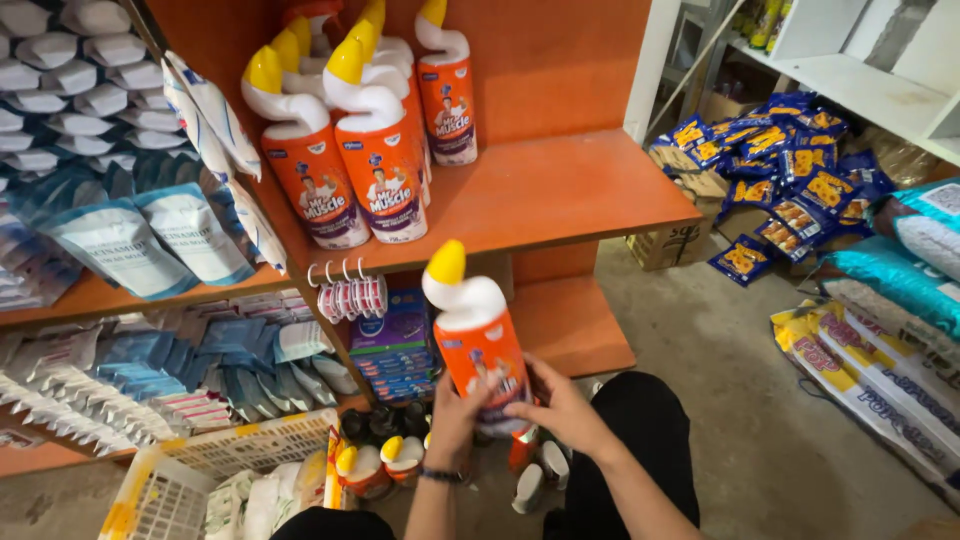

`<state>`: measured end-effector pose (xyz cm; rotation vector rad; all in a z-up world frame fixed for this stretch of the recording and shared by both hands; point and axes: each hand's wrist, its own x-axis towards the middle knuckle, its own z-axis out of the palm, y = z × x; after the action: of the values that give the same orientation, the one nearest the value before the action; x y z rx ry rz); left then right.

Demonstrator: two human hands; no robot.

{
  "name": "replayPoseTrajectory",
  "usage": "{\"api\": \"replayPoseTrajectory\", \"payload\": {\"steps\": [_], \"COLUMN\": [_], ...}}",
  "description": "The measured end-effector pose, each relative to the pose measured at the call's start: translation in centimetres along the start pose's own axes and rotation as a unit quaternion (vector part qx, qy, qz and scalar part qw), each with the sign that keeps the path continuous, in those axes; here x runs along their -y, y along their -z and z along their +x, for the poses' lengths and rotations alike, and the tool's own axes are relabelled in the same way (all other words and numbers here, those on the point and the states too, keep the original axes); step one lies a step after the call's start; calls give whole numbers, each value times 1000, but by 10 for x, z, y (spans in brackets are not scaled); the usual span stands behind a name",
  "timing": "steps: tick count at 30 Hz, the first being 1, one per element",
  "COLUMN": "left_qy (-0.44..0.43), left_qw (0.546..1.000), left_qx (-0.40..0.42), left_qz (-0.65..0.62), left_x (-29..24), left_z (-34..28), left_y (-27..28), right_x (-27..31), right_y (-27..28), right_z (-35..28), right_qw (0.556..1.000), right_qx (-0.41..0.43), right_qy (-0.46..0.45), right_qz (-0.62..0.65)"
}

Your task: Organizing and stocking cleaning supplies and insecticide sprays on grocery store shelves.

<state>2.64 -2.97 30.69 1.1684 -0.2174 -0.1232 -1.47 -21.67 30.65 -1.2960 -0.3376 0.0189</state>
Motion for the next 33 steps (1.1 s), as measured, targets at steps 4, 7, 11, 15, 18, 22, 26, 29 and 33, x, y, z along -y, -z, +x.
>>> {"api": "replayPoseTrajectory", "payload": {"steps": [4, 7, 11, 15, 18, 22, 26, 29, 33], "left_qy": [-58, -97, -167, -241, -277, -315, -256, -253, -245], "left_qw": [998, 990, 973, 945, 943, 929, 939, 937, 952], "left_qx": [33, 56, 130, 71, 52, 57, 57, 53, 56], "left_qz": [14, 85, 92, 207, 175, 188, 223, 234, 177], "left_x": [-32, -58, -89, -124, -127, -126, -118, -104, -103], "left_z": [41, 72, 114, 128, 145, 163, 183, 201, 202], "left_y": [-11, -24, -41, -69, -81, -74, -57, -43, -41], "right_x": [37, 52, 61, 70, 77, 85, 77, 82, 99], "right_y": [-13, -20, -8, 7, 14, 16, 25, 25, 28], "right_z": [30, 64, 112, 156, 180, 195, 208, 211, 207], "right_qw": [996, 980, 962, 951, 950, 946, 933, 943, 935], "right_qx": [-13, -55, -106, -95, -113, -146, -175, -126, -116], "right_qy": [-2, 87, 209, 270, 263, 247, 233, 260, 237], "right_qz": [-84, -169, -139, -113, -126, -151, -211, -164, -237]}}
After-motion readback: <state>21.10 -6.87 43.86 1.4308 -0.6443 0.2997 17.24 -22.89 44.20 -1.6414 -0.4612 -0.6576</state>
